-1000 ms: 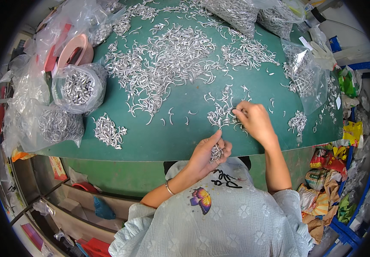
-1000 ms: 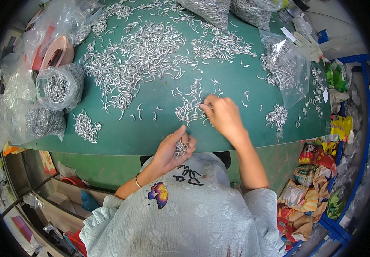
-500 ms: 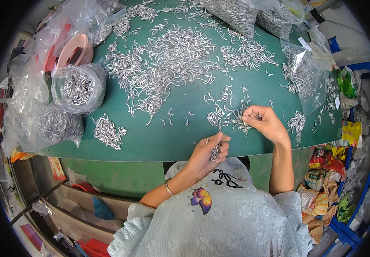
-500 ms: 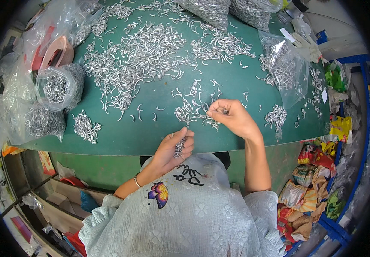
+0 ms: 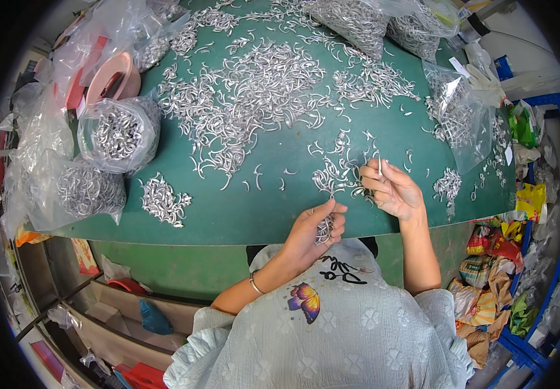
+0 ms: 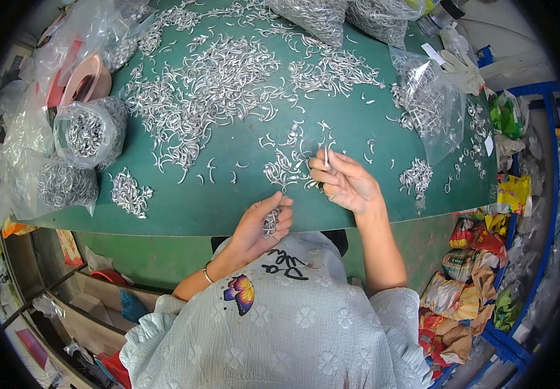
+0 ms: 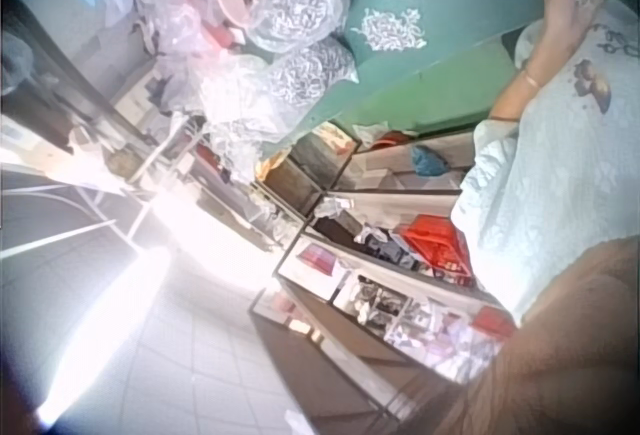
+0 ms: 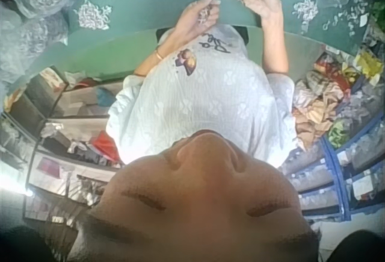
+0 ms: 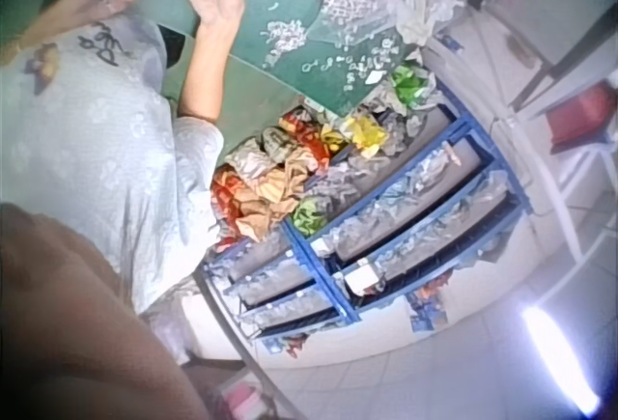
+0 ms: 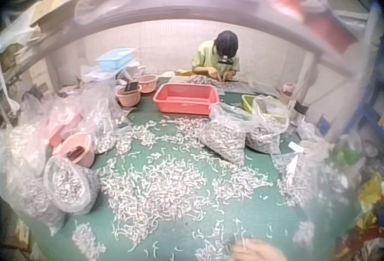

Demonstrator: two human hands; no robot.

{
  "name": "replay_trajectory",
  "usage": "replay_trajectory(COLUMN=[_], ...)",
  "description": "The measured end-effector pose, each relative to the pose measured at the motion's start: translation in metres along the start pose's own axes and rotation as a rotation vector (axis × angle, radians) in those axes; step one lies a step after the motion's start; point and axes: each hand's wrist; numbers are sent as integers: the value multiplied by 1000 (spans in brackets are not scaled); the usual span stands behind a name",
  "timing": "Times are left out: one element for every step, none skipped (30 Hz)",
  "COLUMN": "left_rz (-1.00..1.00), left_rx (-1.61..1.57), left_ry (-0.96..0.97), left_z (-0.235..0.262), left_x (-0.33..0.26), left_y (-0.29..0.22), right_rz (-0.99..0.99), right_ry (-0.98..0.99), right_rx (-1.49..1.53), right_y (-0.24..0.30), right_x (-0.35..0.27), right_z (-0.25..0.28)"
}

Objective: The person picks up small metal hooks from a table by hand, gathers them into a bunch, and places them into plastic bags.

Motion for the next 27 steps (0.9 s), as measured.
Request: replay_trajectory(left_rz=[-1, -2, -1, 1, 2, 2, 3, 4, 13, 20, 26, 25, 26, 30, 32, 32, 32, 32, 28, 25, 24, 23, 22, 20, 21, 22, 26], left_rx=[-3, -5, -6, -7, -8, -6, -4, -2, 3, 8, 14, 23, 30, 40, 37, 33, 29, 30, 28, 27, 15, 1, -12, -12, -10, -9, -7], left_ry=[5, 10, 13, 16, 19, 21, 24, 28, 28, 27, 25, 28, 30, 31, 39, 47, 56, 56, 55, 54, 57, 63, 68, 67, 65, 63, 60], left_z=[0, 0, 1, 1, 2, 3, 2, 2, 2, 2, 3, 3, 4, 5, 5, 6, 6, 6, 6, 6, 8, 10, 11, 11, 10, 9, 7], left_x=[0, 0, 0, 0, 0, 0, 0, 0, -1, -1, -1, -1, 0, 1, 1, 1, 1, 1, 0, -1, -1, -1, -1, -1, 0, 0, -1], left_y=[0, 0, 0, 0, 0, 0, 0, 0, 0, 0, 0, 1, 1, 2, 2, 3, 3, 3, 2, 1, 1, 1, 1, 0, 0, 0, -1], right_rz=[29, 47, 66, 85, 138, 192, 247, 266, 285, 304, 428, 549, 666, 693, 663, 729, 795, 765, 735, 704, 663, 620, 577, 627, 532, 438, 344], right_ry=[-54, -17, 19, 55, 53, 50, 46, 50, 53, 60, -13, -90, -171, -325, -427, -431, -435, -423, -405, -387, -357, -327, -298, -179, -174, -168, -160], right_rx=[-38, -71, -104, -135, -206, -276, -348, -390, -432, -473, -827, -1180, -1533, -1724, -2035, -2139, -2243, -2221, -2200, -2178, -2038, -1901, -1763, -1551, -1356, -1160, -964], right_y=[-1, -1, -1, -2, -2, -1, 0, 2, 5, 7, 7, 4, -1, -6, -11, -17, -21, -20, -19, -17, -12, -4, 1, 2, 3, 5, 7], right_x=[0, 1, 3, 5, 4, 2, 1, 1, 1, 2, 5, 11, 16, 21, 26, 34, 41, 42, 43, 44, 43, 39, 36, 35, 32, 28, 25], right_z=[-1, 2, 9, 9, 7, 2, -2, -2, -2, -2, -3, -7, -12, -18, -27, -25, -20, -18, -17, -16, -14, -12, -10, -8, -10, -14, -17])
Point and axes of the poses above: each hand's wrist, its own x-axis towards the middle knuckle, its own z-axis out of the back of the hand, y = z × x, and after that the axes turned 8 degrees about z, right-handed
